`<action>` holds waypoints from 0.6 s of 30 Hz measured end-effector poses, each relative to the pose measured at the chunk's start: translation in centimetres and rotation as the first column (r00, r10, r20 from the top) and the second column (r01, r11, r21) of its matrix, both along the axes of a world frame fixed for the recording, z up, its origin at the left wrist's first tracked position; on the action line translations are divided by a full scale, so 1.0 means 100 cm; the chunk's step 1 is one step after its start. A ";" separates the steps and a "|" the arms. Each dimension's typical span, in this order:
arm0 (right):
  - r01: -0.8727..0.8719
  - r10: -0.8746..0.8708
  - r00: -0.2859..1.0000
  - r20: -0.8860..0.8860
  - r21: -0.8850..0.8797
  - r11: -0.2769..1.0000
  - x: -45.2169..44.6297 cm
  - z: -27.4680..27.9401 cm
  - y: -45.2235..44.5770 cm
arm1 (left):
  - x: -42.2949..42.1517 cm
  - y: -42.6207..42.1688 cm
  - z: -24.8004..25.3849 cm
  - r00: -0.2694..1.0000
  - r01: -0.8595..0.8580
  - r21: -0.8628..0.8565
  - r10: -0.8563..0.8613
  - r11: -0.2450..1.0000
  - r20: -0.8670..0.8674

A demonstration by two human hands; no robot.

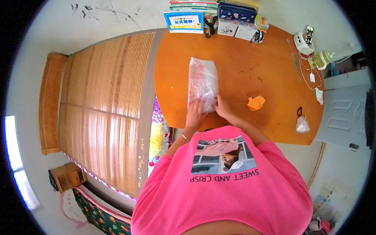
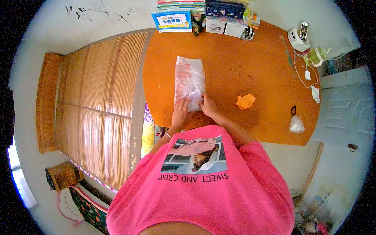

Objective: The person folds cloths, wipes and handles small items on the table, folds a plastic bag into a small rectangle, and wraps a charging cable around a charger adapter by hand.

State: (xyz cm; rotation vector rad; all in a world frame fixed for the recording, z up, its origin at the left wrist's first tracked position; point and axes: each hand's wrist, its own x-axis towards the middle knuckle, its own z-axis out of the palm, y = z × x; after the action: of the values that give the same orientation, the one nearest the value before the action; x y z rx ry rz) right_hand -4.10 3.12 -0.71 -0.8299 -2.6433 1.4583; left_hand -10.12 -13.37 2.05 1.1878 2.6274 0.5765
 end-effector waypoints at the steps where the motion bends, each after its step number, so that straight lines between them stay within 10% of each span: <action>1: 0.007 -0.007 1.000 -0.003 -0.002 1.000 -0.002 -0.005 0.000 | 0.003 -0.001 0.004 0.908 0.171 -0.037 -0.172 0.985 -0.382; 7: 0.049 -0.047 0.997 0.068 -0.037 0.998 -0.008 0.016 -0.001 | 0.004 0.005 -0.029 0.927 0.258 -0.068 -0.267 0.964 -0.263; 9: -0.085 0.214 0.950 -0.227 0.472 0.878 0.004 0.039 -0.009 | 0.000 0.005 -0.033 0.917 0.273 -0.102 -0.291 0.957 -0.272; 12: -0.319 0.629 0.756 -0.178 0.740 0.592 0.013 0.056 0.000 | -0.003 0.006 -0.040 0.915 0.278 -0.153 -0.310 0.948 -0.259; 18: -0.390 0.591 0.806 -0.022 0.731 0.559 0.014 0.020 0.006 | 0.000 0.014 -0.023 0.978 0.208 -0.096 -0.209 0.973 -0.001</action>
State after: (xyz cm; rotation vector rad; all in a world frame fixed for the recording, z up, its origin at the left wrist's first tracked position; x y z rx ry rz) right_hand -2.74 3.75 1.27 0.2090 -2.9377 0.3756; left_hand -10.09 -12.01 -0.26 1.4168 2.4659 0.4021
